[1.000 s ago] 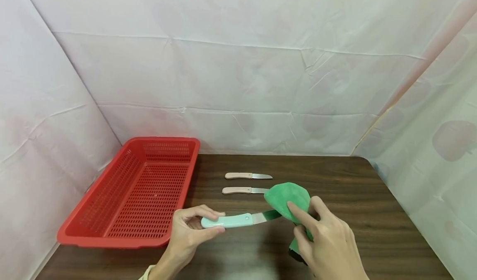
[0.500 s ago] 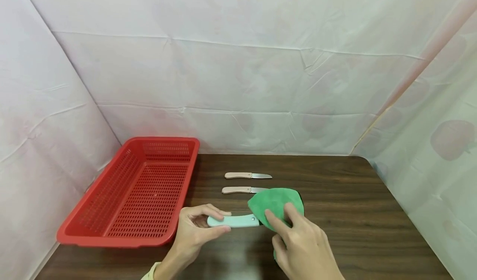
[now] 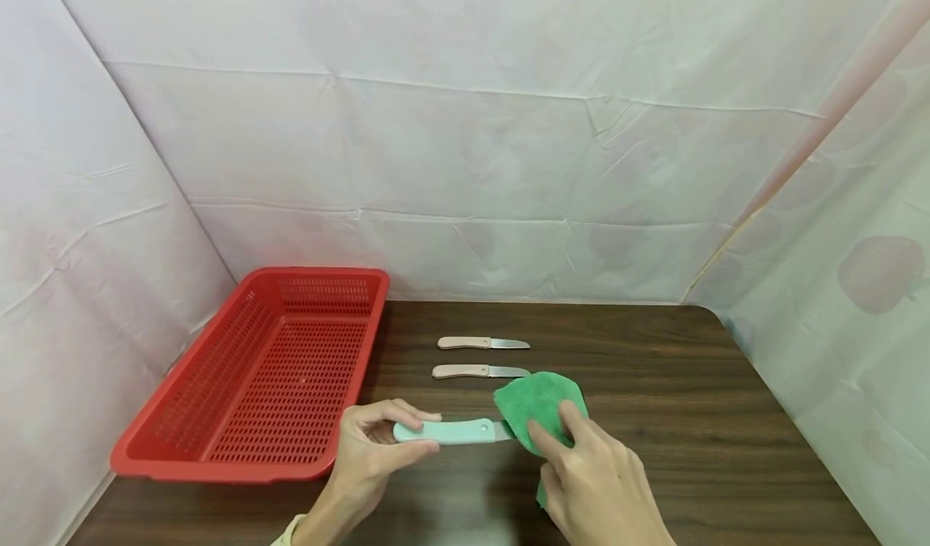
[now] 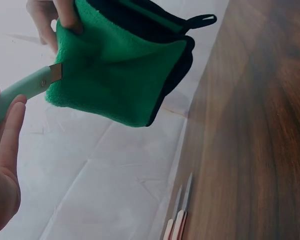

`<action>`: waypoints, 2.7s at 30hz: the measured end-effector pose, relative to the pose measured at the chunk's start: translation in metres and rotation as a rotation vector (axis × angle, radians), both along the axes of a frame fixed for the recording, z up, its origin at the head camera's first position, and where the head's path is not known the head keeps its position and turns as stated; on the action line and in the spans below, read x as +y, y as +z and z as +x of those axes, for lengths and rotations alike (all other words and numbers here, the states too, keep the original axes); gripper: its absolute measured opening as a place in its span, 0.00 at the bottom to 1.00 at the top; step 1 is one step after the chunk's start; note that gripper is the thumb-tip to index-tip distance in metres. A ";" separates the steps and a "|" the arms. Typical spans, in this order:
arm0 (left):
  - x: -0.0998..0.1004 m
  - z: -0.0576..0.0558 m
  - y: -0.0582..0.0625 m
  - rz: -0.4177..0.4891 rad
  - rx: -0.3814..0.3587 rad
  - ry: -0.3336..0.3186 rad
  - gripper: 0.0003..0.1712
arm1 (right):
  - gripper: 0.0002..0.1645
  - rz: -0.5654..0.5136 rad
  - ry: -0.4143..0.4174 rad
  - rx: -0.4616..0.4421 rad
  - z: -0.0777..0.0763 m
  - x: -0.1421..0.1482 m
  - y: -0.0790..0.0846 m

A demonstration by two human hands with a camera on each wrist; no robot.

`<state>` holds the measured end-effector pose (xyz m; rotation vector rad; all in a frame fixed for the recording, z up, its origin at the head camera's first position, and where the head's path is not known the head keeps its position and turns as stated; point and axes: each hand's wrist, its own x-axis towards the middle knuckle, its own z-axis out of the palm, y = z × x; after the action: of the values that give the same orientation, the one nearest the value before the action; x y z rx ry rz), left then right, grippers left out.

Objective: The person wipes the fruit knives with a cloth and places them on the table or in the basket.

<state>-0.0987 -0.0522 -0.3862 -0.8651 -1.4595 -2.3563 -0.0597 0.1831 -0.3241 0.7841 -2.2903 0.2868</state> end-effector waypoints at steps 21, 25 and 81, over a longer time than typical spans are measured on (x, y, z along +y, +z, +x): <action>-0.009 0.001 -0.005 -0.031 -0.124 0.094 0.11 | 0.20 -0.032 -0.141 -0.141 0.005 0.031 0.002; -0.008 0.000 -0.007 -0.021 -0.121 0.080 0.08 | 0.21 -0.061 -0.148 -0.142 0.005 0.033 0.004; 0.000 -0.001 -0.006 -0.002 -0.054 0.024 0.13 | 0.28 0.021 -0.029 0.006 -0.001 -0.013 0.003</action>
<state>-0.0996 -0.0527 -0.3920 -0.7853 -1.4852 -2.3788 -0.0610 0.1700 -0.3207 0.7605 -2.3007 0.2478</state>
